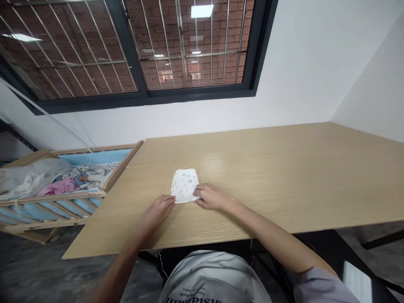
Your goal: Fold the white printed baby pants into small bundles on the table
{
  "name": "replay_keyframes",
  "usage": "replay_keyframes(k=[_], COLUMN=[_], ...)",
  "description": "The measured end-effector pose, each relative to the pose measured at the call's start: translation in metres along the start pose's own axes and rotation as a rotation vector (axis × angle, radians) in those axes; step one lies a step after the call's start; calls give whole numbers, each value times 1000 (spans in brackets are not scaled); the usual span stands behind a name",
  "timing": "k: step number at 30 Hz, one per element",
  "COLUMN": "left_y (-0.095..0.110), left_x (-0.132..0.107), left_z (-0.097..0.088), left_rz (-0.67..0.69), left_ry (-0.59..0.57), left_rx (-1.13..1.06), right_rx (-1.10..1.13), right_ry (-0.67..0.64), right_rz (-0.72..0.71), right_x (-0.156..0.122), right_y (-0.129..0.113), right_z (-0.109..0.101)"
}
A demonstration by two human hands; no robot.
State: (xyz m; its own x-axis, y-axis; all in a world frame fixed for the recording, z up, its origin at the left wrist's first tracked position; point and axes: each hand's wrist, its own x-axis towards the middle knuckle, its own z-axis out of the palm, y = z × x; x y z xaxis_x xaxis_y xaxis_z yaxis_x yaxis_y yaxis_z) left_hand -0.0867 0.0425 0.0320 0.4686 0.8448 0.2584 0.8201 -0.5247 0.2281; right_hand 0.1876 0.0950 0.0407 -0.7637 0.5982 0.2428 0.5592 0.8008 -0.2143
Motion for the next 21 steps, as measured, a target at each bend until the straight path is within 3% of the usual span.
replay_keyframes(k=[5,8,13,16,21], left_y=[10,19,33,35,23], left_x=[-1,-9,-15,0,51], left_z=[-8,-11,-17,-20,-20], left_rz=[-11,-11,-41,-71,-179], left_ry=[-17,-18,74,131,184], left_rx=[32,42,-22,-59,44], right_rx=[-115,-90,32,127,190], right_ry=[28,-18,-39,-34,-5], right_rz=[36,107,240,288,406], right_x=[-5,-9,-14,-5,24], right_y=[-18,-31,-42,-35,-3], right_z=[0,-14,-36,-45,-46])
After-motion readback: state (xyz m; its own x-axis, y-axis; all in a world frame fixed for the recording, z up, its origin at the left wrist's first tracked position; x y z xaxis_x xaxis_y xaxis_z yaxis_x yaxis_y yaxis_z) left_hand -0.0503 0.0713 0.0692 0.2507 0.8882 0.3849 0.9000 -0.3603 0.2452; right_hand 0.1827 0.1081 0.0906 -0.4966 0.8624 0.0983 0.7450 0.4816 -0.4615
